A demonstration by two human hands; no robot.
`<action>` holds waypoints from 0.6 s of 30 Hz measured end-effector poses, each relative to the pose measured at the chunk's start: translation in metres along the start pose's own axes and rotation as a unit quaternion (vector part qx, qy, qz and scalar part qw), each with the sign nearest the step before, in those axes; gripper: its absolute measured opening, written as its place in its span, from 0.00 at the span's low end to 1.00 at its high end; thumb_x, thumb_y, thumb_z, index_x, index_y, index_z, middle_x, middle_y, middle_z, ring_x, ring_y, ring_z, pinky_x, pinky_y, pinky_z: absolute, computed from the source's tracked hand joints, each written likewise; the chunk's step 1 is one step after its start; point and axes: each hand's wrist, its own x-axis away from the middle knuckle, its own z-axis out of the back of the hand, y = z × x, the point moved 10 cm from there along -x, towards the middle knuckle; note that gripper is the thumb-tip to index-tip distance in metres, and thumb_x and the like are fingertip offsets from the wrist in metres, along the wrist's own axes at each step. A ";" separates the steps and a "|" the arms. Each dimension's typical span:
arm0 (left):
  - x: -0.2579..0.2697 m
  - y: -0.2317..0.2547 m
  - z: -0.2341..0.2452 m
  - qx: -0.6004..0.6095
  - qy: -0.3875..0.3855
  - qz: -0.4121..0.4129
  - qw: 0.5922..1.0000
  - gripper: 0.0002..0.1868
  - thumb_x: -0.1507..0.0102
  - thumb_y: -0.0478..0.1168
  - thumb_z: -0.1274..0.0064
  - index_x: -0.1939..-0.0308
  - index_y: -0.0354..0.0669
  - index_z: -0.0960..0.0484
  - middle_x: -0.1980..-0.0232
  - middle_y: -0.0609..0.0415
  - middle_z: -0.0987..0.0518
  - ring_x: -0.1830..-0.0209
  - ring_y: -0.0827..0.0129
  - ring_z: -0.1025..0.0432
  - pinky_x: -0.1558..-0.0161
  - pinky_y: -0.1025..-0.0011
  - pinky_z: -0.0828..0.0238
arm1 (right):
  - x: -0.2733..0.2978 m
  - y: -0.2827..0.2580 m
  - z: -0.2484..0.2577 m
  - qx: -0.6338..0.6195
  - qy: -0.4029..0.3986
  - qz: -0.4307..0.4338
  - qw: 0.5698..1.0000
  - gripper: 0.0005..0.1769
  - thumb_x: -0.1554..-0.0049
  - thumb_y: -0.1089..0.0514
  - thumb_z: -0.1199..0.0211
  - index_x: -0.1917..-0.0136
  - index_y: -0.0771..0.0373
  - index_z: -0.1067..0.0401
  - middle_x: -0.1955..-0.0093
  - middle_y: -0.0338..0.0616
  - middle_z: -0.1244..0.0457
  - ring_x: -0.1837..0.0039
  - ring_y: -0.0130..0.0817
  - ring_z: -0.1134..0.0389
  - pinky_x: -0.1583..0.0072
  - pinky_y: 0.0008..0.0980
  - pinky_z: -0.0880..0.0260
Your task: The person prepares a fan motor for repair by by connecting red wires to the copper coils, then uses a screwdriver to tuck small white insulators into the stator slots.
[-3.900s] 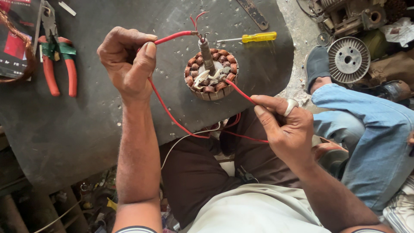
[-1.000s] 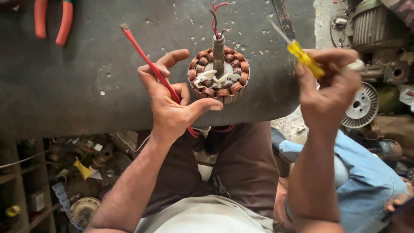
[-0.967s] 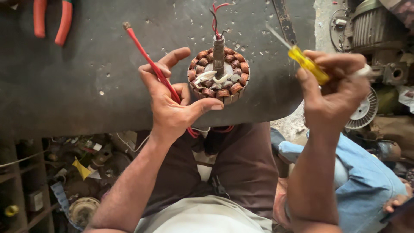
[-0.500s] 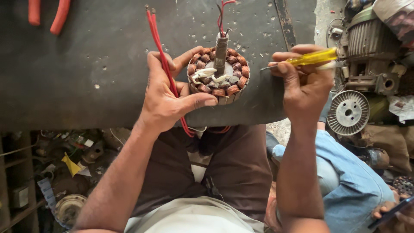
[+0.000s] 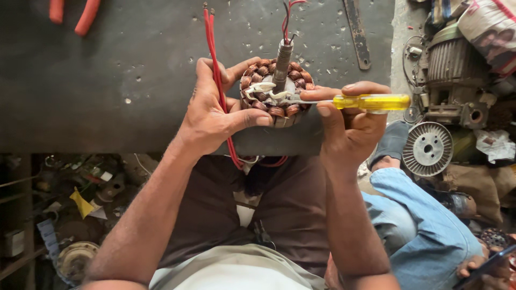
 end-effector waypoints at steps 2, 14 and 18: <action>0.000 0.000 0.000 0.017 -0.006 -0.002 1.000 0.37 0.38 0.27 0.32 0.51 0.47 0.52 0.21 0.33 0.34 0.69 0.87 0.29 0.73 0.82 0.33 | -0.002 0.000 0.000 -0.007 0.000 0.003 1.000 0.20 0.30 0.67 0.33 0.38 0.62 0.45 0.50 0.59 0.30 0.44 0.41 0.25 0.32 0.38 0.24; -0.002 -0.002 0.004 -0.003 -0.003 0.006 1.000 0.36 0.39 0.27 0.32 0.52 0.46 0.51 0.22 0.34 0.33 0.72 0.89 0.30 0.76 0.85 0.35 | -0.005 0.002 -0.004 -0.020 -0.048 0.003 0.999 0.22 0.31 0.60 0.32 0.39 0.60 0.47 0.49 0.58 0.29 0.43 0.41 0.25 0.31 0.38 0.26; -0.003 0.000 0.004 -0.020 -0.004 0.015 1.000 0.37 0.40 0.28 0.31 0.51 0.45 0.51 0.23 0.35 0.32 0.68 0.87 0.26 0.72 0.84 0.28 | -0.004 0.004 -0.005 -0.041 -0.049 0.003 0.998 0.21 0.31 0.62 0.32 0.40 0.59 0.47 0.49 0.58 0.29 0.43 0.43 0.26 0.30 0.41 0.27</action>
